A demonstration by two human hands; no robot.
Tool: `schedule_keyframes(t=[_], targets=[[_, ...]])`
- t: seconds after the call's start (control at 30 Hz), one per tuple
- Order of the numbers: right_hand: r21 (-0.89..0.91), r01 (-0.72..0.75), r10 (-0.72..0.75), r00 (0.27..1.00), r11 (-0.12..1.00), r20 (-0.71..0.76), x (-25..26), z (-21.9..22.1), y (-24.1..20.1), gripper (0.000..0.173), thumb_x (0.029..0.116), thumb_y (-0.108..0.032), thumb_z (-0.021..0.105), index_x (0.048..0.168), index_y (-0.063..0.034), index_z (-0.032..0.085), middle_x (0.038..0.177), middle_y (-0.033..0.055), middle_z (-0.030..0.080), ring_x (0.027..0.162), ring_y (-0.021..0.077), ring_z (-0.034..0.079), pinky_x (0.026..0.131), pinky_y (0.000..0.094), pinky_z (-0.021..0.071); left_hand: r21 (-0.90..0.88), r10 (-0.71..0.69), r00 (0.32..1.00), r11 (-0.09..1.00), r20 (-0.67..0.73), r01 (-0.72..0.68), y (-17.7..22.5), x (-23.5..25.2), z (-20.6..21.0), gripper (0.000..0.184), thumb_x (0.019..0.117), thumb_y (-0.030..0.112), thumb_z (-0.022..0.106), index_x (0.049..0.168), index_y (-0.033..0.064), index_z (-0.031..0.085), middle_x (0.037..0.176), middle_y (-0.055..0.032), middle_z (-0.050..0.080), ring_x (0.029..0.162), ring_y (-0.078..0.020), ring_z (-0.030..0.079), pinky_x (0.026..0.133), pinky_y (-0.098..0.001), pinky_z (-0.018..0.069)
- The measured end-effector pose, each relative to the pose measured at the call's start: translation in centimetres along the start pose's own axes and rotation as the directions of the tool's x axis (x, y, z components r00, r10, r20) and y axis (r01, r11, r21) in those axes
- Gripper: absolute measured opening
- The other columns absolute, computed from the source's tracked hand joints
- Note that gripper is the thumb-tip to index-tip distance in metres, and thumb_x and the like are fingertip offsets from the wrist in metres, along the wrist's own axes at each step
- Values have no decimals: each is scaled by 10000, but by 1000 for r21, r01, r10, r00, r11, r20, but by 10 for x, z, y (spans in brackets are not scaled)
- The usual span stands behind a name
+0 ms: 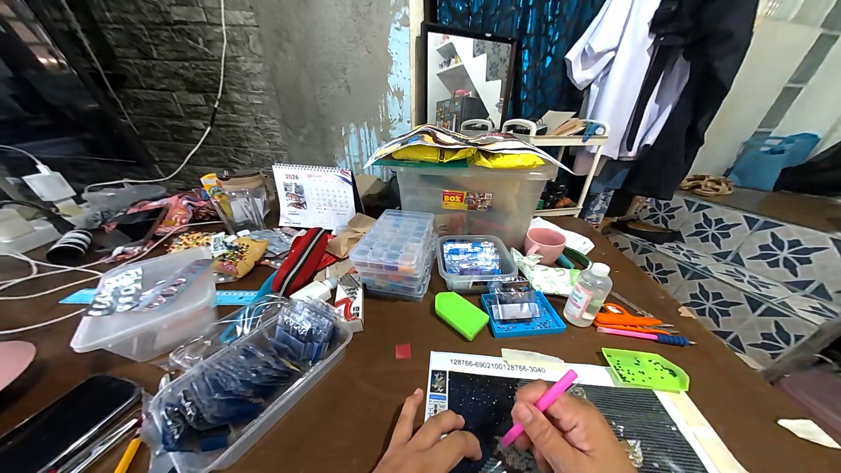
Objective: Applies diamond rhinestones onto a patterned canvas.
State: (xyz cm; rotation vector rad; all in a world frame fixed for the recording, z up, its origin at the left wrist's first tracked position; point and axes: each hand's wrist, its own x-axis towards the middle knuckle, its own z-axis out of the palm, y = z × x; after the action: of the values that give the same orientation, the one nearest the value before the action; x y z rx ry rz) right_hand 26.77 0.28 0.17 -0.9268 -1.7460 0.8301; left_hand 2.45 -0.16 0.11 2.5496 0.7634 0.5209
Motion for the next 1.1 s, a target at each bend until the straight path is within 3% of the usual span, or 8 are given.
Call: schedule_keyframes(t=[0.2,0.33,0.53,0.73,0.83,0.97,1.1], targets=[[-49,50,-50,999,998,13,-1,0,0,208,1060,-135,533,968,21,637,724,17,650,597,-19,577,563,158,488,-3,6,1000,1000,-7,-6,-1,0,1,599,890,562,672,1242,81,728,1279,-186,674,1359,-428,505,1144,-772,72],[-137,182,-177,983,974,46,-1,0,0,284,1071,-170,527,936,55,636,707,86,638,611,25,583,586,163,481,-6,5,1000,1000,-14,-5,-1,0,1,599,888,564,672,1239,82,730,1275,-182,676,1358,-426,506,1143,-776,71],[-303,399,-348,914,866,210,-1,-1,-5,312,1089,-203,474,919,-2,642,795,141,678,795,189,675,774,261,542,5,4,1000,1000,-5,-4,1,0,0,583,886,553,683,1188,57,739,1266,-191,679,1357,-434,507,1144,-774,77],[-341,561,-398,803,754,443,0,-8,-11,317,1098,-210,435,1001,-12,661,852,160,679,808,289,672,722,340,552,11,3,1000,1000,-7,-3,2,1,-1,602,882,557,691,1104,0,735,1263,-200,677,1358,-431,511,1147,-769,80],[-334,542,-393,818,771,421,0,-9,-9,312,1101,-194,413,1000,-8,642,859,161,678,832,276,674,759,324,548,6,8,1000,1000,-4,-7,1,0,-1,604,891,560,677,1158,21,731,1272,-198,674,1359,-433,508,1146,-771,77],[-266,446,-378,886,855,270,1,-9,-4,335,1116,-222,413,970,-5,621,849,142,667,858,183,669,826,245,534,4,14,1000,1000,-10,-14,-1,-1,1,601,902,573,653,1222,70,729,1274,-186,675,1359,-427,507,1142,-777,77],[-212,411,-359,901,887,243,1,-9,-3,319,1107,-188,433,957,19,623,841,153,662,847,150,656,813,213,516,8,11,1000,1000,-5,-11,-1,0,1,598,905,576,646,1224,77,729,1277,-181,672,1360,-422,505,1145,-772,76]])
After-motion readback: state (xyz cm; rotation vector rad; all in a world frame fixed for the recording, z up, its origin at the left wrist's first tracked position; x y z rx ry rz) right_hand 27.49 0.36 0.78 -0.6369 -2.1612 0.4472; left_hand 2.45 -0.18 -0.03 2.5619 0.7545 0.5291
